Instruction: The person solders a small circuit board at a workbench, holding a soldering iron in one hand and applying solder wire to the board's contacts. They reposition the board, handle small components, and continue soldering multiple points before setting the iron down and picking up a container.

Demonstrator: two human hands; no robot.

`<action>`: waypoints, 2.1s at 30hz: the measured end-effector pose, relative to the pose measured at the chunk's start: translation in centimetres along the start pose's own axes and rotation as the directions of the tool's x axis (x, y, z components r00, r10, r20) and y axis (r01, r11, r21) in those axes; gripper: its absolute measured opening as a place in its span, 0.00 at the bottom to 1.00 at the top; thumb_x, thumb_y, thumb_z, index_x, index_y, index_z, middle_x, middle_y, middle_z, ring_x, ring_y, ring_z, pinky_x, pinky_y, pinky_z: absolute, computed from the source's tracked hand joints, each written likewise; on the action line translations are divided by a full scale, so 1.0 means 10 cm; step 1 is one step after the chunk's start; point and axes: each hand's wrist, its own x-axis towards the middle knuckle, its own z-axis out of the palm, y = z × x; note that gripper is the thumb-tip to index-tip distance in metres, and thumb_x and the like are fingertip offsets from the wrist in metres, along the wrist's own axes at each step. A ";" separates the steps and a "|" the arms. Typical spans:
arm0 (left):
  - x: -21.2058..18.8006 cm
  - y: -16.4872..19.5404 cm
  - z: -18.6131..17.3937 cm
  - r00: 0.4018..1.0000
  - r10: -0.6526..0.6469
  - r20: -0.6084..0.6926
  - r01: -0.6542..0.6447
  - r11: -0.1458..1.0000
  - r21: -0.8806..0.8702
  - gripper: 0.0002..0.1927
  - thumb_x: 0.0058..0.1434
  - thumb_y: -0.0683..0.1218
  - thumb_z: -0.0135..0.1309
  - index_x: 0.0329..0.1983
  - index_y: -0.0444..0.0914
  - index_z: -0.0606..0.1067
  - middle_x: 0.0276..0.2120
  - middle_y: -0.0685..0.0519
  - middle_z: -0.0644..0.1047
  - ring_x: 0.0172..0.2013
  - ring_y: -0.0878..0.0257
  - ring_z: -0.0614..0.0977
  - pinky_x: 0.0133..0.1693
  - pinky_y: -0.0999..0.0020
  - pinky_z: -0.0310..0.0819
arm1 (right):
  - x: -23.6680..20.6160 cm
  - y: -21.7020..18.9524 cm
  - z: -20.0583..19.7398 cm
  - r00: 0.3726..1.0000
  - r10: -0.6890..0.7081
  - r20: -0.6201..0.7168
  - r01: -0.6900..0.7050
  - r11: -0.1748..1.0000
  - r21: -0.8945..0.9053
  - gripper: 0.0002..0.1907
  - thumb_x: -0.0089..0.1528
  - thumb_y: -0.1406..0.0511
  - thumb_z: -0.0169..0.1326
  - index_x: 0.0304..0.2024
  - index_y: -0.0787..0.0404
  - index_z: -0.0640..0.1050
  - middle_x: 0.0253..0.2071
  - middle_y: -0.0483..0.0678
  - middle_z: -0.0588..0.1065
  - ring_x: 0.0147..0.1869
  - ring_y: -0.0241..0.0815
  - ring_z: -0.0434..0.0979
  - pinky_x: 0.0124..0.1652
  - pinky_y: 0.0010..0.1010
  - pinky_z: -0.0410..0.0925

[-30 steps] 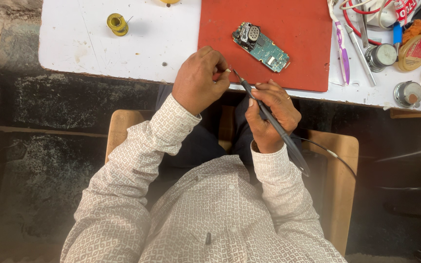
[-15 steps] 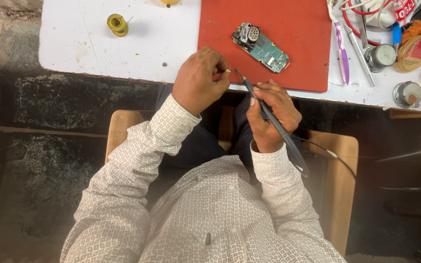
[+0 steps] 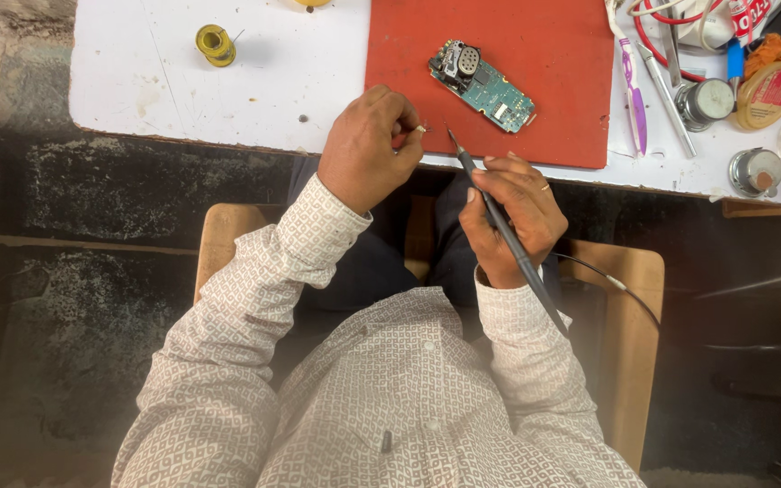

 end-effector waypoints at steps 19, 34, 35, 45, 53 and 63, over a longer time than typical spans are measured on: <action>0.01 -0.01 0.03 0.999 0.018 -0.035 -0.018 1.000 -0.002 0.07 0.54 0.36 0.61 0.30 0.36 0.73 0.27 0.51 0.75 0.25 0.59 0.75 0.31 0.64 0.72 | -0.19 0.15 -0.03 0.967 0.242 -0.075 -0.198 0.908 0.370 0.10 0.69 0.65 0.59 0.48 0.67 0.79 0.41 0.55 0.80 0.47 0.44 0.83 0.58 0.38 0.74; -0.03 0.07 -0.01 0.998 -0.058 -0.015 0.053 0.975 -0.215 0.06 0.56 0.37 0.60 0.35 0.34 0.75 0.29 0.51 0.80 0.29 0.62 0.83 0.33 0.70 0.77 | -0.07 0.04 0.13 0.971 0.235 -0.039 -0.208 0.915 0.344 0.12 0.74 0.65 0.50 0.56 0.66 0.76 0.52 0.57 0.81 0.52 0.45 0.80 0.53 0.30 0.71; -0.02 0.07 -0.02 0.996 -0.090 -0.008 0.086 0.971 -0.224 0.06 0.56 0.37 0.61 0.35 0.34 0.75 0.28 0.51 0.80 0.28 0.63 0.82 0.32 0.70 0.76 | -0.06 0.05 0.13 0.978 0.201 -0.050 -0.166 0.905 0.392 0.14 0.75 0.64 0.49 0.58 0.65 0.75 0.52 0.57 0.80 0.54 0.46 0.81 0.57 0.33 0.71; 0.02 0.08 -0.02 0.978 -0.206 -0.038 0.182 0.925 -0.333 0.05 0.59 0.35 0.59 0.36 0.34 0.75 0.28 0.55 0.80 0.23 0.73 0.73 0.26 0.77 0.67 | 0.14 0.65 -0.43 0.824 0.566 -0.018 -0.196 0.316 0.928 0.14 0.71 0.59 0.54 0.53 0.58 0.71 0.49 0.55 0.79 0.50 0.50 0.81 0.55 0.43 0.75; 0.03 0.08 -0.04 0.979 -0.200 -0.034 0.185 0.949 -0.254 0.03 0.59 0.35 0.59 0.36 0.33 0.77 0.26 0.53 0.79 0.20 0.72 0.70 0.23 0.75 0.66 | 1.11 1.30 -0.30 0.644 0.627 0.439 -0.438 -0.168 0.883 0.09 0.72 0.70 0.54 0.51 0.71 0.74 0.48 0.61 0.80 0.52 0.50 0.85 0.54 0.39 0.79; 0.01 0.05 0.00 0.991 -0.114 -0.076 0.096 0.974 -0.204 0.04 0.58 0.35 0.60 0.36 0.33 0.78 0.29 0.50 0.79 0.22 0.66 0.74 0.27 0.71 0.69 | 1.09 1.24 -0.40 0.504 0.532 0.681 -0.703 -0.206 0.681 0.31 0.70 0.53 0.46 0.51 0.81 0.76 0.48 0.68 0.80 0.50 0.53 0.85 0.51 0.39 0.79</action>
